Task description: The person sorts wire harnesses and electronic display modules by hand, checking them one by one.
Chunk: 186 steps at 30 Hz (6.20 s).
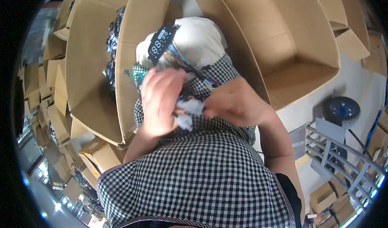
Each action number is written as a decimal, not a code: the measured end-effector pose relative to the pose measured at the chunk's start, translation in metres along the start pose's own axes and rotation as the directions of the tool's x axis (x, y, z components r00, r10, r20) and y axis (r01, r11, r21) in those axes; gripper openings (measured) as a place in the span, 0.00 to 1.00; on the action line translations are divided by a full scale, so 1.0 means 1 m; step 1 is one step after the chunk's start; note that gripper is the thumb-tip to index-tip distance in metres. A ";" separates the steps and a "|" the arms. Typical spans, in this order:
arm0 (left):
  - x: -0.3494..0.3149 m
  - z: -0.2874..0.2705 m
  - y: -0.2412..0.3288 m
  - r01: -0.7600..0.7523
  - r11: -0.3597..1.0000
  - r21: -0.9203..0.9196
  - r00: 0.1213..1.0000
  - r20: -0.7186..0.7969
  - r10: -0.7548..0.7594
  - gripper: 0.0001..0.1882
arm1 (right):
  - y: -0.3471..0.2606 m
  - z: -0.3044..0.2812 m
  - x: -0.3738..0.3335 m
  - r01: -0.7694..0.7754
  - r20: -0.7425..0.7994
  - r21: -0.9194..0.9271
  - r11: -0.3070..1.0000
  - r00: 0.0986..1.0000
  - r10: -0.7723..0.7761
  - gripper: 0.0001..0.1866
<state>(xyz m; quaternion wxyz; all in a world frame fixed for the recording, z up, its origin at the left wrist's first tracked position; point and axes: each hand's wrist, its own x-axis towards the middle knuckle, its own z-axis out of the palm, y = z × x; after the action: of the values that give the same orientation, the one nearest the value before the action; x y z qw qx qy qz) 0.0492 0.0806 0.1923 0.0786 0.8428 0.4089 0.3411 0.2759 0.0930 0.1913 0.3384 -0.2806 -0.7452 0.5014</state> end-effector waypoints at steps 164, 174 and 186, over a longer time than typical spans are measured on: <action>0.020 0.065 -0.053 0.626 0.416 -0.660 0.752 0.369 -0.546 0.15 | 0.035 -0.026 0.025 -0.309 -0.407 -0.295 0.904 0.897 0.174 0.07; 0.027 0.052 -0.038 0.229 0.873 -0.431 0.962 -0.040 -0.272 0.20 | 0.037 -0.017 0.015 -0.444 -0.134 0.574 0.689 0.778 0.614 0.13; 0.035 0.058 -0.048 0.038 0.968 -0.248 0.988 -0.139 -0.074 0.20 | 0.040 -0.028 0.018 -0.338 -0.044 0.848 0.407 0.721 0.691 0.11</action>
<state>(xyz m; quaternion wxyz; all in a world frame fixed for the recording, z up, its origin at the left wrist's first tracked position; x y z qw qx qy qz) 0.0713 0.1461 0.1464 0.1610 0.7873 0.3921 0.4476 0.2902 0.1356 0.1651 0.3901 -0.4137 -0.2291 0.7901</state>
